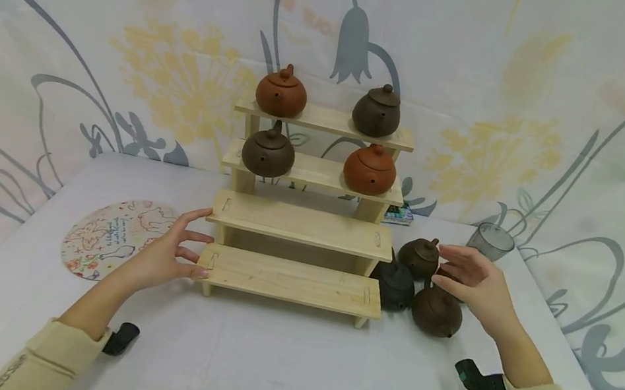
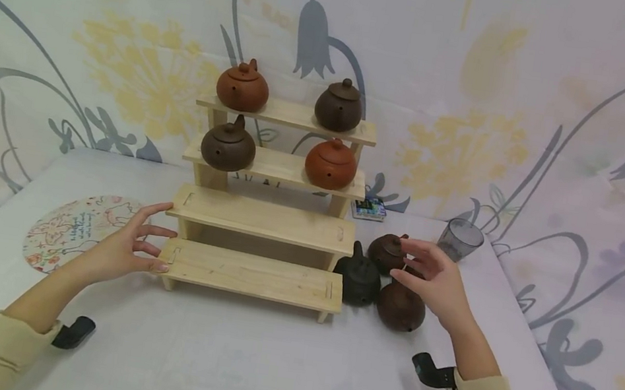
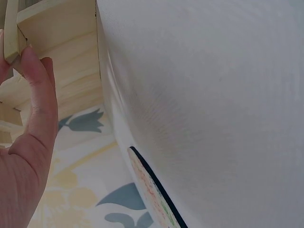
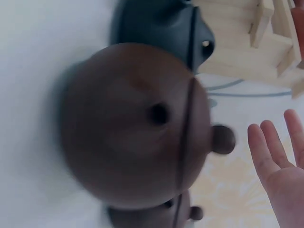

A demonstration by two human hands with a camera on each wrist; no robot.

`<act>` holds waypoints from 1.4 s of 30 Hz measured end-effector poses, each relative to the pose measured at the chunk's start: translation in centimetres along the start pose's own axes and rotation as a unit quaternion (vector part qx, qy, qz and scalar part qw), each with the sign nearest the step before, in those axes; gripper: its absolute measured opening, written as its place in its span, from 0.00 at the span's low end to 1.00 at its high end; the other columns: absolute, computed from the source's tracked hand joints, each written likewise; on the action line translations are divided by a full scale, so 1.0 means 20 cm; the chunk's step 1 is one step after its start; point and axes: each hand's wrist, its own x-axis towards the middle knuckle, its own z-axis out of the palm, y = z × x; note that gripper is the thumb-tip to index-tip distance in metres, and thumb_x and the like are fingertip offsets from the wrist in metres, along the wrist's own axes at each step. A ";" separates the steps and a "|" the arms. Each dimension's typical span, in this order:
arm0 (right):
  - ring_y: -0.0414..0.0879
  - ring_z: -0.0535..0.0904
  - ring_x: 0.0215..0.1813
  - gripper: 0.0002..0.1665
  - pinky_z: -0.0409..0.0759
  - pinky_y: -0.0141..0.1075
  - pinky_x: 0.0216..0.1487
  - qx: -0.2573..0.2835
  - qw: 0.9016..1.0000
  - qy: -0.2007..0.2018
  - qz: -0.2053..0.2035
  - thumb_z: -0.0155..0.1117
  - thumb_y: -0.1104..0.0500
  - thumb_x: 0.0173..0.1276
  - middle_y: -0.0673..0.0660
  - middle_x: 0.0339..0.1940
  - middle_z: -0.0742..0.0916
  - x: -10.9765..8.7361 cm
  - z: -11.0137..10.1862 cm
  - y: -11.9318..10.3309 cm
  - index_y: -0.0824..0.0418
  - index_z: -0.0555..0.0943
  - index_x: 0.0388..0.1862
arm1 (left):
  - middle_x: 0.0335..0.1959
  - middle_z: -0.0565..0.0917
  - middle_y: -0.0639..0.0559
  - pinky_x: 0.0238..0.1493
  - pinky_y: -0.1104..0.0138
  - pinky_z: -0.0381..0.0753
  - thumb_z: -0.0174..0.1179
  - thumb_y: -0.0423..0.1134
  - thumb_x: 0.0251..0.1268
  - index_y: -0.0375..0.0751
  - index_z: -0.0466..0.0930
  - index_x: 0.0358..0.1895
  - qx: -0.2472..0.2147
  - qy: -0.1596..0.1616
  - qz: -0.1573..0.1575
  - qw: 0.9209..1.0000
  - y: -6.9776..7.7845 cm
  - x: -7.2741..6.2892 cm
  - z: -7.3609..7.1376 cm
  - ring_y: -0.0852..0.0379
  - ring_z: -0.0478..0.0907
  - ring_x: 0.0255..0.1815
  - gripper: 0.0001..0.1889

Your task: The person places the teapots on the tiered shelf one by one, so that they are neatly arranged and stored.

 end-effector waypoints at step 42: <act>0.69 0.65 0.58 0.50 0.71 0.52 0.46 -0.203 0.962 -0.124 0.136 0.81 0.56 0.41 0.67 0.63 0.65 -0.19 -0.09 0.22 0.58 0.66 0.64 | 0.59 0.70 0.33 0.36 0.61 0.77 0.70 0.30 0.49 0.57 0.42 0.73 0.003 0.003 -0.006 1.000 0.01 -0.01 0.00 0.44 0.78 0.43 0.53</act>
